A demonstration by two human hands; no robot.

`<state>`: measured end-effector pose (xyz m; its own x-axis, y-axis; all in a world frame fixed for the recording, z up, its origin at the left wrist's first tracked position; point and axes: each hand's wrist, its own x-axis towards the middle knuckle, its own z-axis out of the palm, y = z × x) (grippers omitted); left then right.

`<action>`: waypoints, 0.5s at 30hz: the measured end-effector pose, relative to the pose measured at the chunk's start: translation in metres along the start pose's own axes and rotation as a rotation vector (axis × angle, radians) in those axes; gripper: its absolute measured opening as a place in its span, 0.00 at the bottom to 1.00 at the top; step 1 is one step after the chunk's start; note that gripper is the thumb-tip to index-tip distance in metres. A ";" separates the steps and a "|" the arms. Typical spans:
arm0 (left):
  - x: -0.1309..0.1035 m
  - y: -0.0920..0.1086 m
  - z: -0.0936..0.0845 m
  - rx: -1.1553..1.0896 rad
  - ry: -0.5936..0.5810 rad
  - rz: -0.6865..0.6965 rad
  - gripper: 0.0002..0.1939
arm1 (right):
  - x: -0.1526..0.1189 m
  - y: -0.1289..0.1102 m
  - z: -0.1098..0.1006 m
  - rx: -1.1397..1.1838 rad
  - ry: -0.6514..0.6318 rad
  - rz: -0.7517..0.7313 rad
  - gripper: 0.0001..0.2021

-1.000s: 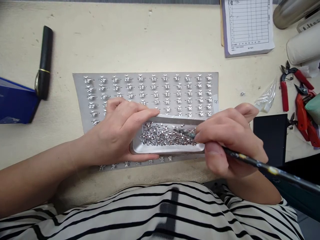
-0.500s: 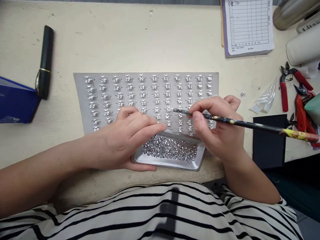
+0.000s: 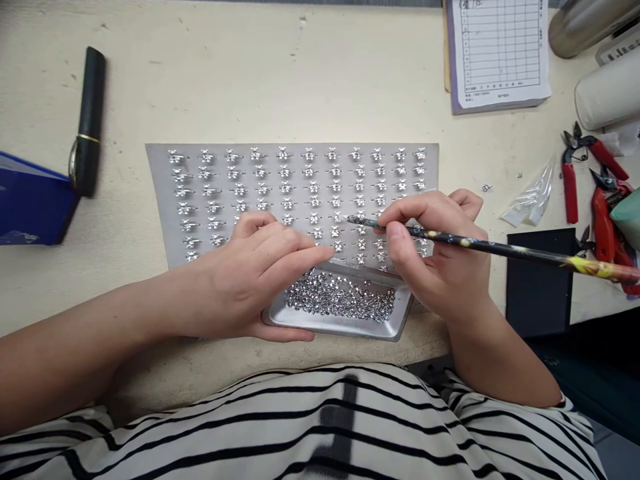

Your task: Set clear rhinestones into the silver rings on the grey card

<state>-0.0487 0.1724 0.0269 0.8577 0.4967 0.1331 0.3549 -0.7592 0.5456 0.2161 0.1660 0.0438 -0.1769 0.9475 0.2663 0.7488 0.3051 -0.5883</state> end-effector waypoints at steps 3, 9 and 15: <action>0.000 0.000 0.000 0.000 -0.001 -0.006 0.33 | 0.000 0.000 0.000 0.007 0.001 0.007 0.04; 0.000 0.000 0.000 -0.013 0.009 0.003 0.34 | 0.000 0.000 0.001 0.009 -0.018 -0.016 0.04; 0.000 0.000 0.001 -0.016 0.012 0.007 0.35 | 0.000 0.001 0.000 0.016 -0.010 0.000 0.04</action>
<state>-0.0486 0.1718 0.0265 0.8555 0.4965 0.1468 0.3429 -0.7559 0.5577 0.2169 0.1657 0.0435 -0.1835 0.9483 0.2589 0.7387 0.3068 -0.6002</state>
